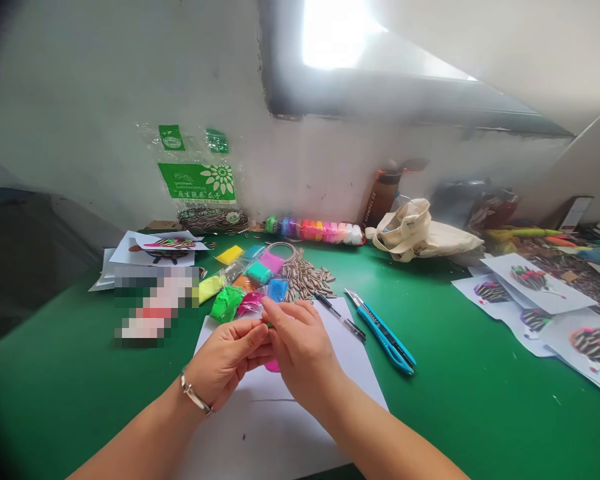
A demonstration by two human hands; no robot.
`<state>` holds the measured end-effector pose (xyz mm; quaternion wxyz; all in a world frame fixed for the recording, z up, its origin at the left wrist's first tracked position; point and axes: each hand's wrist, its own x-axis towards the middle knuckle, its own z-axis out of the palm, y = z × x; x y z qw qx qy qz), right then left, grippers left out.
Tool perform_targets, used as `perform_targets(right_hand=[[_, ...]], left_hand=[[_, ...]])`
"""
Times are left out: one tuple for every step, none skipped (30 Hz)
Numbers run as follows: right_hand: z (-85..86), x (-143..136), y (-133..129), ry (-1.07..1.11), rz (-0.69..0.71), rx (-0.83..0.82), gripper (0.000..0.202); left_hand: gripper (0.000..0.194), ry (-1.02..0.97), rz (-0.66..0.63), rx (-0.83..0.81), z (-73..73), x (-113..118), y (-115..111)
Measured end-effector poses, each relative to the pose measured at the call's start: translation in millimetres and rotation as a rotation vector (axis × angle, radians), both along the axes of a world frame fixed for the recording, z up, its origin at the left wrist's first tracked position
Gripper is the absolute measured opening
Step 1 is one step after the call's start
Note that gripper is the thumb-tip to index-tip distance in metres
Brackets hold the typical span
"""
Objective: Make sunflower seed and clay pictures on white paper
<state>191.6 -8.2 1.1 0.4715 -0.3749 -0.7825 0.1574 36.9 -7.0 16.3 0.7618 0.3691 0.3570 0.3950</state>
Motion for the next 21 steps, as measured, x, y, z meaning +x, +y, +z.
perform_targets(right_hand=[[0.0, -0.7, -0.5, 0.012, 0.011, -0.039, 0.053], [0.2, -1.5, -1.0, 0.026, 0.013, -0.078, 0.051], [0.4, -2.2, -1.4, 0.034, 0.007, -0.110, 0.050], [0.7, -2.8, -1.8, 0.036, -0.012, -0.125, 0.049], [0.9, -3.3, -2.0, 0.033, -0.040, -0.125, 0.048], [1.1, -3.8, -2.1, 0.032, -0.069, -0.115, 0.047], [1.1, -4.1, -2.2, 0.032, -0.090, -0.106, 0.043], [1.0, -4.4, -2.1, 0.035, -0.100, -0.102, 0.036], [0.9, -4.6, -2.0, 0.040, -0.098, -0.109, 0.028], [0.8, -4.7, -1.8, 0.044, -0.086, -0.128, 0.021], [0.7, -4.7, -1.5, 0.049, -0.069, -0.155, 0.017], [0.6, -4.7, -1.2, 0.059, -0.054, -0.187, 0.014], [0.6, -4.7, -0.9, 0.073, -0.043, -0.221, 0.014], [0.6, -4.6, -0.6, 0.093, -0.035, -0.252, 0.014], [0.6, -4.5, -0.4, 0.114, -0.030, -0.279, 0.015], [0.7, -4.4, -0.3, 0.133, -0.026, -0.299, 0.015], [1.0, -4.3, -0.2, 0.149, -0.021, -0.313, 0.015], [1.4, -4.2, -0.3, 0.160, -0.013, -0.323, 0.015], [2.0, -4.0, -0.4, 0.169, -0.005, -0.330, 0.015], [2.7, -3.8, -0.6, 0.177, 0.004, -0.338, 0.015], [3.5, -3.5, -0.7, 0.186, 0.014, -0.353, 0.014]], left_hand=[[0.032, 0.009, 0.011, 0.005, -0.4, 0.2, 0.2], [0.031, 0.019, 0.031, 0.008, -1.1, 0.2, 0.5], [0.031, 0.031, 0.056, 0.008, -1.8, 0.1, 0.9], [0.030, 0.042, 0.082, 0.005, -2.5, -0.1, 1.2], [0.030, 0.051, 0.101, 0.004, -3.0, -0.3, 1.5], [0.030, 0.058, 0.110, 0.004, -3.4, -0.5, 1.7], [0.030, 0.062, 0.106, 0.007, -3.5, -0.6, 1.7], [0.031, 0.065, 0.091, 0.012, -3.4, -0.7, 1.5], [0.033, 0.064, 0.073, 0.017, -3.2, -0.8, 1.3], [0.034, 0.063, 0.057, 0.020, -3.0, -0.9, 1.1], [0.034, 0.062, 0.043, 0.023, -2.8, -1.0, 0.9], [0.035, 0.061, 0.032, 0.024, -2.8, -1.2, 0.8], [0.034, 0.059, 0.023, 0.026, -2.9, -1.4, 0.8], [0.034, 0.058, 0.016, 0.026, -3.3, -1.7, 0.9], [0.034, 0.060, 0.013, 0.026, -3.8, -2.0, 1.0], [0.033, 0.066, 0.015, 0.025, -4.5, -2.3, 1.3], [0.033, 0.076, 0.020, 0.022, -5.2, -2.5, 1.5], [0.033, 0.088, 0.027, 0.020, -5.8, -2.7, 1.8], [0.033, 0.100, 0.034, 0.019, -6.3, -2.9, 2.1], [0.033, 0.108, 0.042, 0.017, -6.6, -3.0, 2.4], [0.033, 0.112, 0.053, 0.015, -6.6, -3.1, 2.7]])
